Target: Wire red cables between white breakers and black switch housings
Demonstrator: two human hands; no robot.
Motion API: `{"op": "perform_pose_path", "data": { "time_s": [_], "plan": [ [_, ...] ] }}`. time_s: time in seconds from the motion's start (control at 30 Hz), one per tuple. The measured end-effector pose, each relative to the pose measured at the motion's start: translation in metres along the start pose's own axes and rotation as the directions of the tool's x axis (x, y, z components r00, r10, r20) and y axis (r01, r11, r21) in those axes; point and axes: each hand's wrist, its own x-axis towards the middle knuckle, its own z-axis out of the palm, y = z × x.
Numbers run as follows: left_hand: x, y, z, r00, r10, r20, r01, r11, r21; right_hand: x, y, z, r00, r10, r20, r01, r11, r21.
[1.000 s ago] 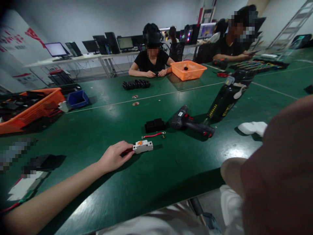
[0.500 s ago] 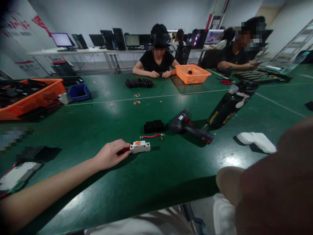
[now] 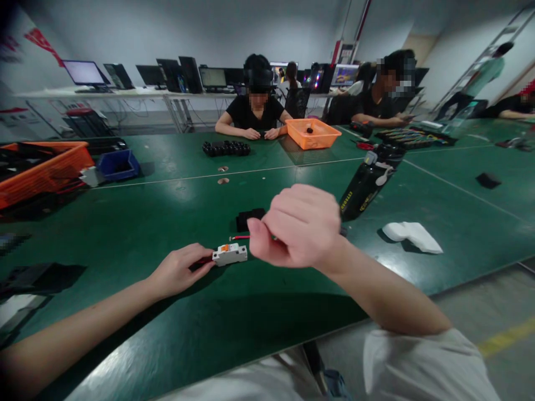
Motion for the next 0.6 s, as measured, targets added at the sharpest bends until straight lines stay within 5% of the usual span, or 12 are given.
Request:
{"op": "perform_pose_path", "data": {
  "time_s": [0.07, 0.23, 0.47, 0.6],
  "plan": [
    [0.0, 0.0, 0.0, 1.0, -0.001, 0.003, 0.001, 1.0, 0.0, -0.011, 0.009, 0.028, 0.999, -0.049, -0.015, 0.048, 0.998, -0.049],
    [0.0, 0.0, 0.001, 1.0, -0.01, -0.011, 0.01, 1.0, -0.007, -0.057, 0.025, 0.089, 0.949, 0.081, 0.304, -0.068, 0.996, -0.054],
    [0.002, 0.001, -0.002, 1.0, -0.014, 0.026, 0.015, 1.0, -0.01, -0.06, 0.023, 0.105, 0.739, 0.247, 0.627, -0.242, 0.966, -0.095],
    [0.001, 0.002, -0.002, 1.0, -0.02, 0.018, 0.02, 1.0, -0.014, -0.06, 0.025, 0.11, 0.688, 0.242, 0.685, -0.213, 0.969, -0.128]
  ]
}}
